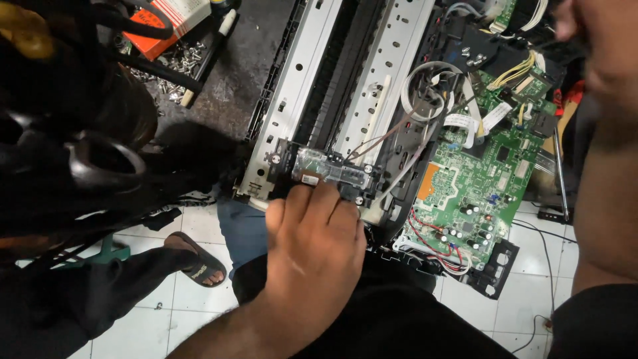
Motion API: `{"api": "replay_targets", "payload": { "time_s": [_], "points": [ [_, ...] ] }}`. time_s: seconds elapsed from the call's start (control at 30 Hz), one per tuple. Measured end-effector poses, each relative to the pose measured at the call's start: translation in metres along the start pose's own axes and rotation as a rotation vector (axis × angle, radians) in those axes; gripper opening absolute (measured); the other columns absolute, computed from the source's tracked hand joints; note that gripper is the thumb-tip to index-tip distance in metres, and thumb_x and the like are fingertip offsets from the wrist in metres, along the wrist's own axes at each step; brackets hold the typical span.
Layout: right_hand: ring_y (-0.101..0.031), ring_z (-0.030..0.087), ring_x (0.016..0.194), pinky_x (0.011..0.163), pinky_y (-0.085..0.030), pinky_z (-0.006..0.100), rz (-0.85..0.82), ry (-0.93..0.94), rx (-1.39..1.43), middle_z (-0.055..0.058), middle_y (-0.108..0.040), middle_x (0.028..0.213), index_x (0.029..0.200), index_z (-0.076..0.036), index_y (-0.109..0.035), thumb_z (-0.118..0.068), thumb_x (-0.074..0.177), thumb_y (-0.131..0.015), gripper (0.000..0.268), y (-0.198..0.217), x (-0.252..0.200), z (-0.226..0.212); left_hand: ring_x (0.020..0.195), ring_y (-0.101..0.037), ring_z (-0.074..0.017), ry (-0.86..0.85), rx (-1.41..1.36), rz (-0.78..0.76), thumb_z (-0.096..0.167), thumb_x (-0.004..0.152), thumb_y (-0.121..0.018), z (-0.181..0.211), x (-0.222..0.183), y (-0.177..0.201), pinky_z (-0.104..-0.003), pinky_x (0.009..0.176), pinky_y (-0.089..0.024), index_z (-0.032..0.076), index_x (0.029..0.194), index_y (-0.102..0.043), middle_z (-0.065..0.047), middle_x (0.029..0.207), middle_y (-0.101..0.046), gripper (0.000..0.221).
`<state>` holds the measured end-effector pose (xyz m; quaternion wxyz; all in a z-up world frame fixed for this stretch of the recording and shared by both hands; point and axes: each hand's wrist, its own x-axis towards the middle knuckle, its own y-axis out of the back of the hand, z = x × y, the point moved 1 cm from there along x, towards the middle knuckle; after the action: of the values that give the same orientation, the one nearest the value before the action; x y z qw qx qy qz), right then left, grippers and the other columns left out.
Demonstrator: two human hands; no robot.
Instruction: Connecting ribbon cables and internal components during the repair of a printer or scanner.
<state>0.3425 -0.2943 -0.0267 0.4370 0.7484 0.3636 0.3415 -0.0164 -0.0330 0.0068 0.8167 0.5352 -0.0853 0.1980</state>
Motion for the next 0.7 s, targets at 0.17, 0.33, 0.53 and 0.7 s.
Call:
{"api": "replay_targets", "payload": {
  "time_s": [0.17, 0.33, 0.53, 0.7],
  "points": [
    [-0.052, 0.027, 0.081, 0.078, -0.037, 0.037, -0.179, 0.089, 0.06, 0.02, -0.061, 0.097, 0.137, 0.01, -0.061, -0.005, 0.114, -0.048, 0.031, 0.019, 0.052, -0.153, 0.083, -0.049, -0.0283, 0.054, -0.053, -0.026, 0.011, 0.082, -0.078, -0.007, -0.005, -0.001, -0.043, 0.073, -0.035, 0.012, 0.074, -0.058, -0.005, 0.084, -0.052, 0.021],
    [-0.068, 0.007, 0.049, 0.039, -0.056, 0.017, -0.358, 0.422, 0.163, 0.004, -0.078, 0.073, 0.105, -0.007, -0.078, -0.025, 0.078, -0.089, 0.034, -0.003, 0.062, -0.217, 0.079, -0.049, -0.029, 0.062, -0.072, -0.081, 0.017, 0.084, -0.079, -0.017, -0.006, 0.008, -0.043, 0.07, -0.035, 0.013, 0.074, -0.061, -0.006, 0.085, -0.054, 0.02],
    [-0.064, 0.027, 0.059, 0.047, -0.052, 0.046, -0.618, 0.535, -0.195, -0.002, -0.063, 0.076, 0.121, -0.029, -0.064, -0.037, 0.097, -0.061, 0.026, -0.043, 0.047, -0.218, 0.083, -0.058, -0.0274, 0.036, -0.121, -0.009, 0.014, 0.082, -0.082, -0.029, 0.005, 0.035, -0.043, 0.075, -0.041, 0.014, 0.085, -0.067, -0.004, 0.097, -0.062, 0.016],
    [-0.046, 0.023, 0.049, 0.052, -0.045, 0.04, -0.434, 0.674, -0.283, 0.001, -0.043, 0.065, 0.107, -0.017, -0.064, 0.008, 0.078, -0.065, 0.038, -0.054, 0.04, -0.223, 0.073, -0.059, -0.0275, 0.033, -0.258, -0.019, 0.009, 0.079, -0.08, -0.037, 0.017, 0.044, -0.045, 0.068, -0.041, 0.01, 0.079, -0.067, -0.005, 0.082, -0.061, 0.013]
  ]
}}
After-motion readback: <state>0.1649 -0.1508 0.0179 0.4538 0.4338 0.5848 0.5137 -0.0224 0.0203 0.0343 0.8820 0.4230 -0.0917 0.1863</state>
